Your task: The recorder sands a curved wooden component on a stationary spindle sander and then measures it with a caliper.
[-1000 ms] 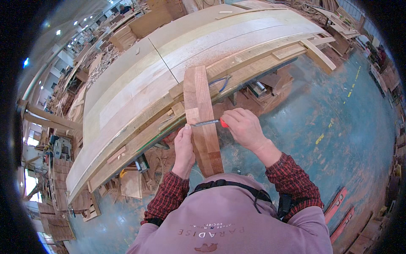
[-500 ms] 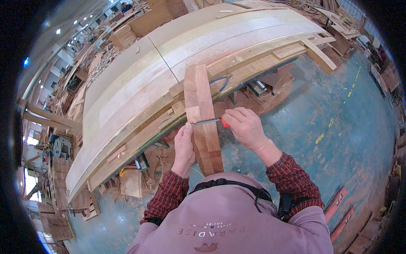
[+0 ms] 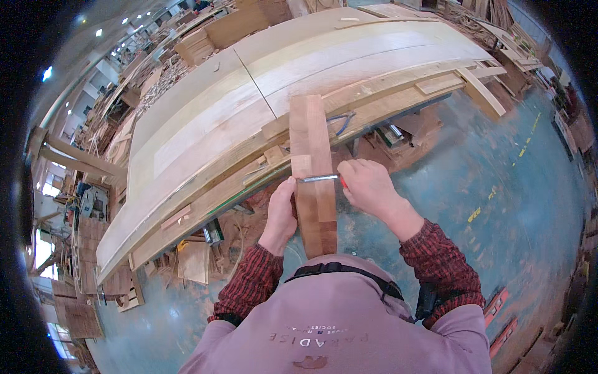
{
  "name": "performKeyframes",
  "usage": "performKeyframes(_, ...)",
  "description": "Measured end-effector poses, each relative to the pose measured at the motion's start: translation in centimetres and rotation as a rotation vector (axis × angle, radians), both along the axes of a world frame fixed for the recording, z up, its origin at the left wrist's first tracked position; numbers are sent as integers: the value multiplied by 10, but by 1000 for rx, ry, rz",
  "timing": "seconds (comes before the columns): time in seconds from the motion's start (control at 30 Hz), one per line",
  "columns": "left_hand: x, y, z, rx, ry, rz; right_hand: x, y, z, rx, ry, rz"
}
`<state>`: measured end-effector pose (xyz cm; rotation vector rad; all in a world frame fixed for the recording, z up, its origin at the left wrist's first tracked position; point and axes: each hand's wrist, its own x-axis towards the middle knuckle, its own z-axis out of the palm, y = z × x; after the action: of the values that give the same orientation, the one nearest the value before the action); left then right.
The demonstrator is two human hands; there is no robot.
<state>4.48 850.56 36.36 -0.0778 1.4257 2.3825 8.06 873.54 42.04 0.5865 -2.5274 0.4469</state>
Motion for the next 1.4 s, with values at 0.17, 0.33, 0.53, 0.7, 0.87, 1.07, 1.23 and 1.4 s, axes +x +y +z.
performKeyframes(0.17,2,2,6,50,-6,-4,-4,-7,6,111,-1,31)
performKeyframes(0.33,-2,0,4,59,-20,1,-7,-5,8,87,-7,18)
performKeyframes(0.53,-7,-3,-1,59,-26,-33,-7,-5,6,-26,34,39)
performKeyframes(0.7,-5,-1,8,93,-46,-23,-13,-4,6,-22,96,72)
performKeyframes(0.87,-9,-1,7,54,-50,-30,-20,-4,2,4,110,64)
performKeyframes(1.07,-8,2,24,98,-173,-31,-23,-7,5,-28,121,61)
performKeyframes(1.23,-14,-5,7,90,-173,-73,-24,-9,5,-61,108,53)
performKeyframes(1.4,-13,-3,12,87,-164,-50,-25,-8,3,-76,103,46)
